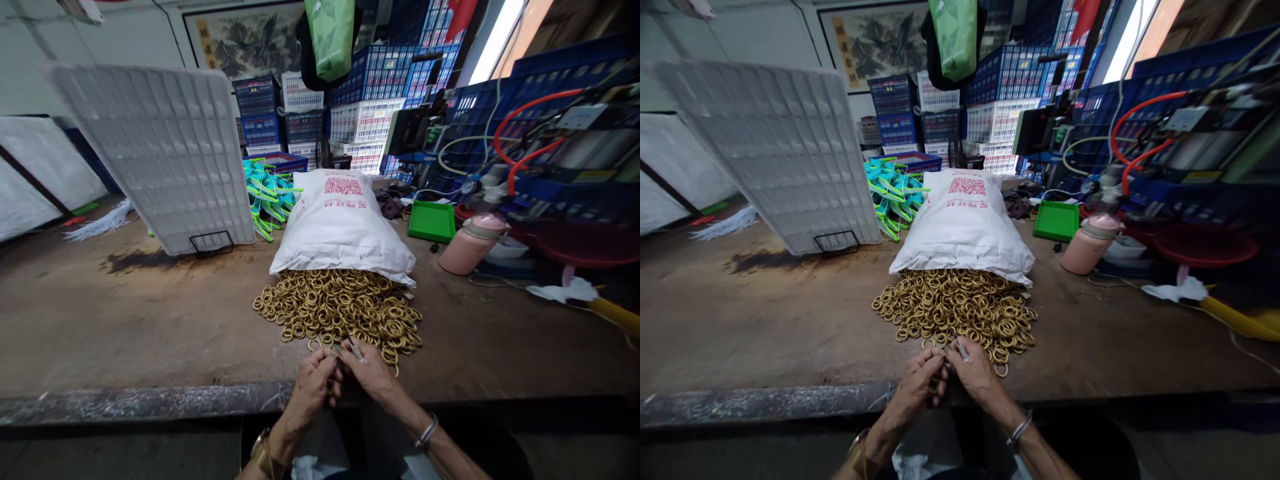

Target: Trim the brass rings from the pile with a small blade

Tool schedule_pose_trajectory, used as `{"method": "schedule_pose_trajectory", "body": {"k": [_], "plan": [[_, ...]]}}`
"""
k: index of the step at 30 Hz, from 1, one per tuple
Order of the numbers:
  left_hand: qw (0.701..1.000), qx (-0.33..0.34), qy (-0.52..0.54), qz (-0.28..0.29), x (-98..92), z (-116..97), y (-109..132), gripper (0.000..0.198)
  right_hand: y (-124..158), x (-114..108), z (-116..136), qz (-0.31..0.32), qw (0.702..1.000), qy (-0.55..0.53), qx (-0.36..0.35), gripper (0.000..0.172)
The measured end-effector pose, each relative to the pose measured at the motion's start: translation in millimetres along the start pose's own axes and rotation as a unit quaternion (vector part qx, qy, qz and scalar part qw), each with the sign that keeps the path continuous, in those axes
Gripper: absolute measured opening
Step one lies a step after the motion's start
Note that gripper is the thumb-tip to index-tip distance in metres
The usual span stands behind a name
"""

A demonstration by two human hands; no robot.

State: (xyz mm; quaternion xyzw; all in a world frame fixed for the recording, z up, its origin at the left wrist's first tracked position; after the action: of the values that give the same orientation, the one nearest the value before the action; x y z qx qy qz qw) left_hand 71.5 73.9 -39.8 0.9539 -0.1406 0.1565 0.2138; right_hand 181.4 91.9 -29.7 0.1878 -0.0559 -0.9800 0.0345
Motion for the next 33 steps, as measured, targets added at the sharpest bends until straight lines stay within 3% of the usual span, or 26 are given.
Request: {"method": "schedule_pose_trajectory", "body": {"k": [9, 17, 23, 29, 33], "plan": [[0.999, 0.042, 0.007, 0.022, 4.2, -6.1, 5.9, 0.03, 3.4, -1.7, 3.5, 0.007, 1.0, 0.0, -0.019, 0.029], [0.998, 0.051, 0.024, 0.017, 0.3, -2.4, 6.1, 0.032, 7.6, -3.5, -1.0, -0.013, 0.987, 0.15, -0.059, 0.029], [0.998, 0.059, 0.035, 0.007, -2.7, -1.0, 4.6, 0.037, 16.7, 2.4, 0.9, 0.028, 0.967, 0.235, -0.096, 0.017], [0.999, 0.028, 0.016, 0.012, 1.7, -6.1, 10.0, 0.036, 18.6, 4.9, 1.8, 0.036, 0.943, 0.317, -0.098, 0.027], [0.999, 0.042, 0.007, 0.01, 2.6, -8.3, 11.6, 0.037, 19.0, 7.2, 3.8, 0.042, 0.935, 0.338, -0.096, 0.029]]}}
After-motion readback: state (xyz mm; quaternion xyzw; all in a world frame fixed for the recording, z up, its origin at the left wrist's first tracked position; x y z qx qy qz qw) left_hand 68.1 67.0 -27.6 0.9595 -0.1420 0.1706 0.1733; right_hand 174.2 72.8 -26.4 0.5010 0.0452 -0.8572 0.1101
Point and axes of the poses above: each hand's wrist, its own y-axis away from the middle knuckle, its own x-axis out of the palm, z = x × y, the point moved 5 cm from there along -y, towards the middle knuckle, and after that the axes turned 1 degree about z, right-handed, at the moved point
